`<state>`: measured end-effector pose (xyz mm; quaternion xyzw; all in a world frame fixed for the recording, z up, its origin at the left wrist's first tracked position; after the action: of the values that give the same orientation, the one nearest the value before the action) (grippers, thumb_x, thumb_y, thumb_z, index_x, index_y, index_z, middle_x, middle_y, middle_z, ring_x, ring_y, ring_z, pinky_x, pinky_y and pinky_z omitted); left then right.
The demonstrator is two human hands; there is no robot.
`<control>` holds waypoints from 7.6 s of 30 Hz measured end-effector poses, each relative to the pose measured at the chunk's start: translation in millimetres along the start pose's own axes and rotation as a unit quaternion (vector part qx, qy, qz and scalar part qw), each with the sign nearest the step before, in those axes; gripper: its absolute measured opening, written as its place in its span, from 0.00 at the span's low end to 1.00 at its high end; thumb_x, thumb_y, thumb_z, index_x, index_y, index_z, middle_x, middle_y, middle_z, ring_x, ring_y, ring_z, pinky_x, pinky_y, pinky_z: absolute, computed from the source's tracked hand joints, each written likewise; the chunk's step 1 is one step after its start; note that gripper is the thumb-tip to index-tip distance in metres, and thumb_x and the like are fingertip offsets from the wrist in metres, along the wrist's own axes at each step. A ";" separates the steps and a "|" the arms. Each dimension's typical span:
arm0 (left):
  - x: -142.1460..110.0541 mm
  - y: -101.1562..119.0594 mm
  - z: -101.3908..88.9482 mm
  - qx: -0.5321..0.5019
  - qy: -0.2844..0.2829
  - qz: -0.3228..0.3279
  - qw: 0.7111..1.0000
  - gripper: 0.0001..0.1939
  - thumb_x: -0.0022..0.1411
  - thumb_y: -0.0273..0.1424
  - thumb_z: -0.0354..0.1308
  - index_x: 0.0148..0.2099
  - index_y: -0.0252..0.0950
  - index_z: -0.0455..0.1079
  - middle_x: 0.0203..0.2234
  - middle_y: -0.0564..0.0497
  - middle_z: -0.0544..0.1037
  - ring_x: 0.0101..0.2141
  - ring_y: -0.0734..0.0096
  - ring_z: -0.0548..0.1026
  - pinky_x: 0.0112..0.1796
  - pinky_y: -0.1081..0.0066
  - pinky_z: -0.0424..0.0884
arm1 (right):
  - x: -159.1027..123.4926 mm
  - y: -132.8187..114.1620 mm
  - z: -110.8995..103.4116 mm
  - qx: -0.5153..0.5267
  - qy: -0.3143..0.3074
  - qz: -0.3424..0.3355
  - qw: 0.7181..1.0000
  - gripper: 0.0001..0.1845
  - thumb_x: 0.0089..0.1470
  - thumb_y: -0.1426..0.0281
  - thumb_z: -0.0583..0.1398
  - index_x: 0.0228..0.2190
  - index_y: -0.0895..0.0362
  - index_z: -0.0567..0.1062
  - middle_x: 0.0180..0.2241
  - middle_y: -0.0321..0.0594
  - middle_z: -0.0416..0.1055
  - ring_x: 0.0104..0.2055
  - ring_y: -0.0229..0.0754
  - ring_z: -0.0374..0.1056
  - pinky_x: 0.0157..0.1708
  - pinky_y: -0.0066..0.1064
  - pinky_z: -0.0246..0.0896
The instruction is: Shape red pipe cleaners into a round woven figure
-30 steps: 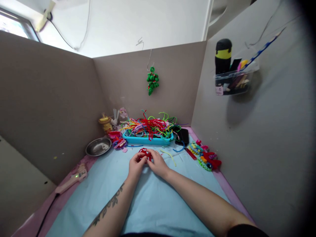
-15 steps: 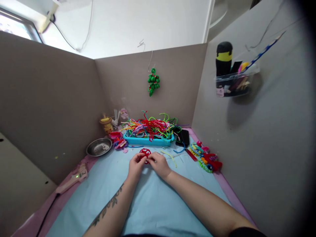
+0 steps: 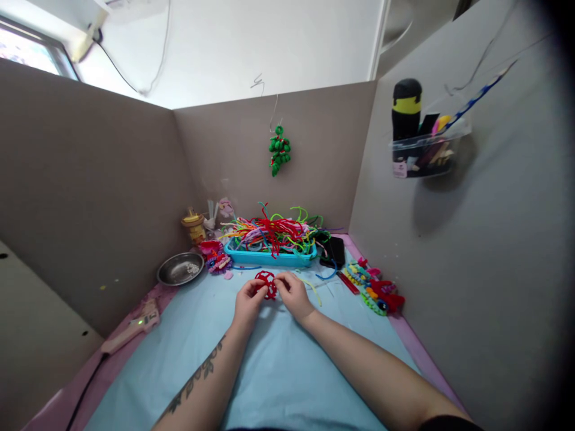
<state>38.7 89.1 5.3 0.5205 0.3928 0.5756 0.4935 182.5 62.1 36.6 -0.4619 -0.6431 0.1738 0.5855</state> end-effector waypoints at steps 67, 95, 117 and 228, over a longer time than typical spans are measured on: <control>5.9 -12.5 -4.0 -0.052 -0.012 -0.002 0.999 0.27 0.48 0.33 0.61 0.49 0.36 0.54 0.33 0.49 0.75 0.32 0.69 0.74 0.37 0.69 0.67 | 3.9 17.0 -2.9 -0.063 0.038 0.002 0.997 0.11 0.46 0.73 0.58 0.35 0.54 0.72 0.37 0.40 0.65 0.43 0.44 0.61 0.45 0.37 0.56; -6.7 1.0 0.7 0.132 -0.027 0.088 0.987 0.25 0.56 0.33 0.54 0.54 0.36 0.51 0.35 0.48 0.70 0.36 0.67 0.72 0.36 0.67 0.68 | -0.1 29.1 15.6 -0.009 -0.041 0.075 0.996 0.08 0.50 0.70 0.54 0.23 0.56 0.70 0.45 0.44 0.62 0.50 0.44 0.59 0.51 0.38 0.51; -11.7 15.8 -1.0 0.129 -0.008 0.097 0.987 0.22 0.55 0.31 0.54 0.53 0.37 0.59 0.37 0.47 0.75 0.37 0.67 0.74 0.41 0.66 0.68 | -0.3 35.5 10.6 0.030 -0.004 0.095 0.995 0.07 0.47 0.67 0.58 0.24 0.56 0.75 0.43 0.43 0.64 0.48 0.44 0.61 0.51 0.37 0.53; -7.8 0.4 8.4 -0.022 -0.074 0.002 0.997 0.21 0.50 0.34 0.60 0.45 0.35 0.58 0.32 0.50 0.74 0.33 0.70 0.74 0.36 0.70 0.69 | -4.1 -1.6 12.3 -0.049 -0.069 -0.059 0.995 0.11 0.49 0.76 0.55 0.34 0.53 0.74 0.32 0.40 0.72 0.39 0.45 0.62 0.41 0.36 0.57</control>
<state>46.7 80.9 5.3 0.5512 0.3415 0.5449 0.5316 170.2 61.9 32.3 -0.4381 -0.7162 0.1388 0.5253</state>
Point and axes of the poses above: each hand's wrist, its own x-axis towards the middle knuckle, its own z-axis out of the palm, y = z × x, the point moved 6 cm from there along x, towards the middle knuckle
